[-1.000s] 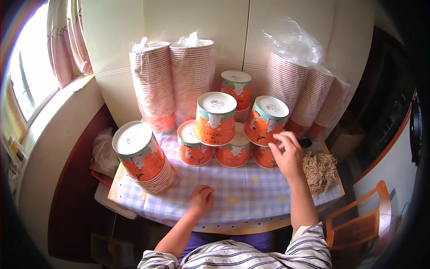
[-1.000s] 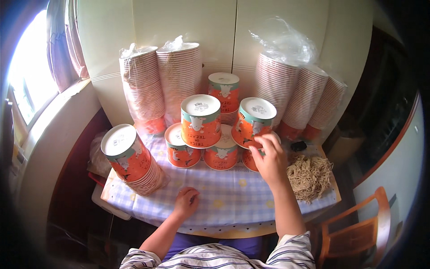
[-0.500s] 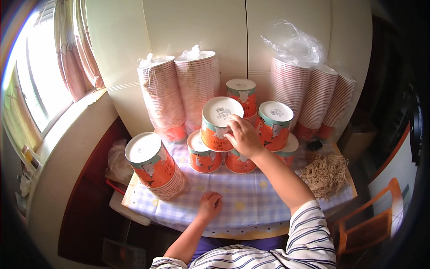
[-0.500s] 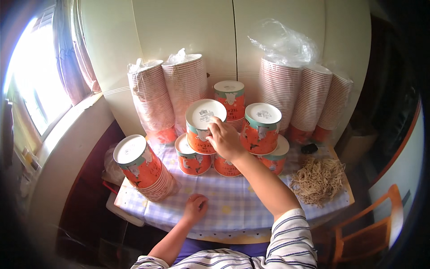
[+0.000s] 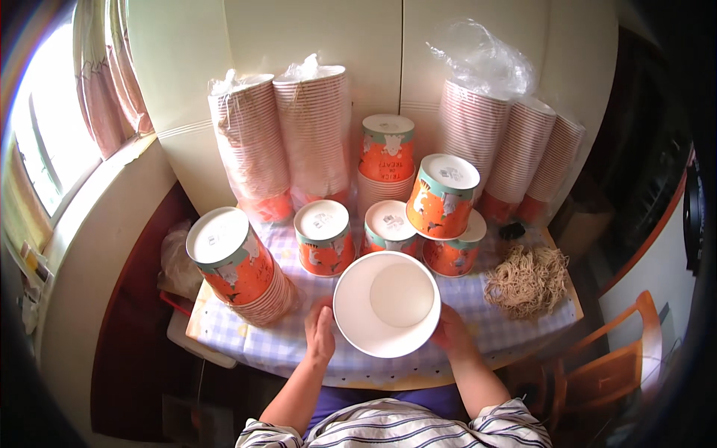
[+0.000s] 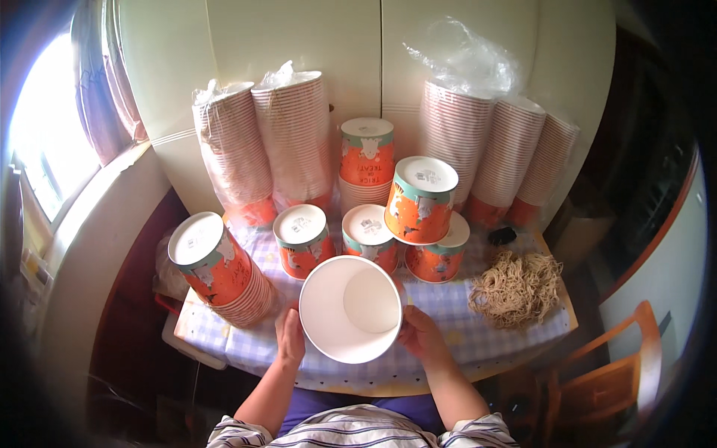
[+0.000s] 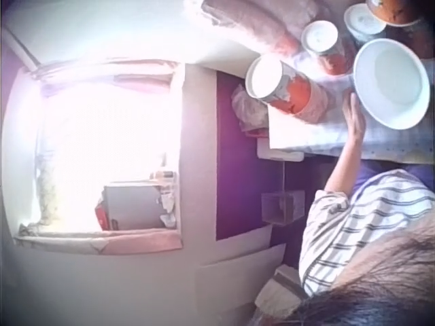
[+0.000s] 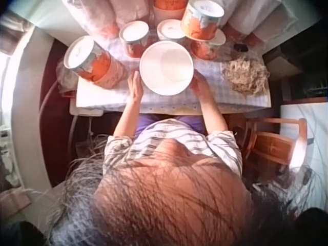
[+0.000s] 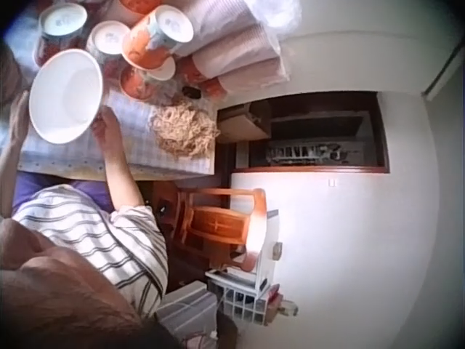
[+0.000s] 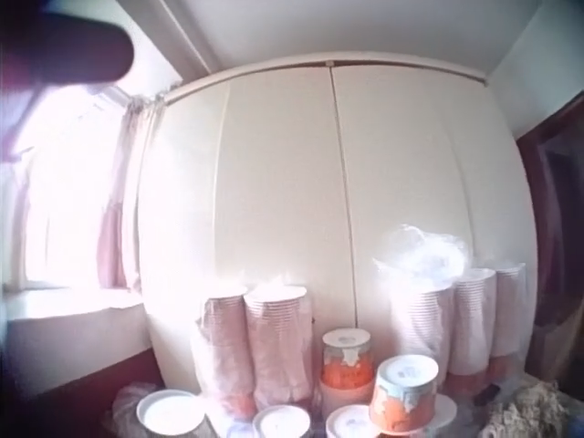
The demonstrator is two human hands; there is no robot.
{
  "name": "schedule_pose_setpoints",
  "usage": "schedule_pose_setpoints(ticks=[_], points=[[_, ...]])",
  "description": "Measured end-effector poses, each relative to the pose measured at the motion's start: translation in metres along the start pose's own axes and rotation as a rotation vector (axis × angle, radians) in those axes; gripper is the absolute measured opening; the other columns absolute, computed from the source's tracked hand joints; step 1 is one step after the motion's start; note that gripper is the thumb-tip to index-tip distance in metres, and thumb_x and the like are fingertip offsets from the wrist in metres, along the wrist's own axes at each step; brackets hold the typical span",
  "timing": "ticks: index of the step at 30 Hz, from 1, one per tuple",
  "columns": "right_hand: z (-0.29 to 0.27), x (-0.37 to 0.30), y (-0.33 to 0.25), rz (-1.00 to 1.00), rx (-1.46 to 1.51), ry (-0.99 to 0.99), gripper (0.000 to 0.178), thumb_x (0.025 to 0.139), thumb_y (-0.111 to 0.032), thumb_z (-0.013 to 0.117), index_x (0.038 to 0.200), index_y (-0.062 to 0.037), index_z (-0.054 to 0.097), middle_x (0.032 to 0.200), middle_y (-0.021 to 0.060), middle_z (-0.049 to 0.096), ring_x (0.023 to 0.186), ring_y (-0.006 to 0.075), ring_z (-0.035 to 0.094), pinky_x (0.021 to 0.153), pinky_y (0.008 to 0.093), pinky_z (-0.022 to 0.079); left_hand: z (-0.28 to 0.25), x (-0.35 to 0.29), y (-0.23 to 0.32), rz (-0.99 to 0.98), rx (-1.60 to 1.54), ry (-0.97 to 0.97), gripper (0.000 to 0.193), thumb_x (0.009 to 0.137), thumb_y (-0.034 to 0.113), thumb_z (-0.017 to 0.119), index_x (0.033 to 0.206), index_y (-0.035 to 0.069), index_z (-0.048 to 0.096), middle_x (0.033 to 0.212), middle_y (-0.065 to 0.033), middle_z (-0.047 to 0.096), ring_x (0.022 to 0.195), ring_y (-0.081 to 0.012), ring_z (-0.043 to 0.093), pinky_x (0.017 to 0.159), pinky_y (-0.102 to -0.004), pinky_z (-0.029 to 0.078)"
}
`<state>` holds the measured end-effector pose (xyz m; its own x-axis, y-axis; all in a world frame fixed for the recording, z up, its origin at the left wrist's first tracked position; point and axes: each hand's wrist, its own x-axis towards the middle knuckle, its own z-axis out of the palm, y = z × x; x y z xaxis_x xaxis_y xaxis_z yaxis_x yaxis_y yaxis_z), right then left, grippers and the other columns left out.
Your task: Threading and tying string handles onto paper buckets.
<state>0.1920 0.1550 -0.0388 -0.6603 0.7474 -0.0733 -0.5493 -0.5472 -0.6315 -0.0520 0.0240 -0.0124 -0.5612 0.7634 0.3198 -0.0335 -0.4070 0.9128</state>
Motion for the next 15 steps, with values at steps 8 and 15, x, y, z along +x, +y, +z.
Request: schedule_pose_setpoints(ticks=[8, 15], points=[[0.018, -0.006, 0.001, 0.203, -0.344, 0.17, 0.026, 0.094, -0.027, 0.053, 0.108, -0.0065, 0.062, 0.085, 0.0038, 0.065, 0.067, 0.01, 0.056, 0.062, 0.0265, 0.048, 0.014, 0.016, 0.032, -0.18, 0.027, -0.038, 0.042, 0.079, -0.001, 0.058, 0.121, -0.004, 0.053, 0.093, -0.0038, 0.061, 0.067, -0.0057, 0.053, 0.061, -0.0205, 0.045], [0.106, -0.086, -0.094, -1.156, -0.803, 0.216, 0.009, 0.085, -0.009, 0.058, 0.077, -0.0063, 0.058, 0.074, 0.0033, 0.055, 0.063, 0.0111, 0.049, 0.055, 0.022, 0.038, 0.02, 0.008, 0.029, -0.193, 0.264, -0.007, 0.041, 0.082, 0.001, 0.057, 0.122, -0.004, 0.051, 0.097, -0.0059, 0.062, 0.078, -0.0067, 0.058, 0.069, -0.0205, 0.047]])
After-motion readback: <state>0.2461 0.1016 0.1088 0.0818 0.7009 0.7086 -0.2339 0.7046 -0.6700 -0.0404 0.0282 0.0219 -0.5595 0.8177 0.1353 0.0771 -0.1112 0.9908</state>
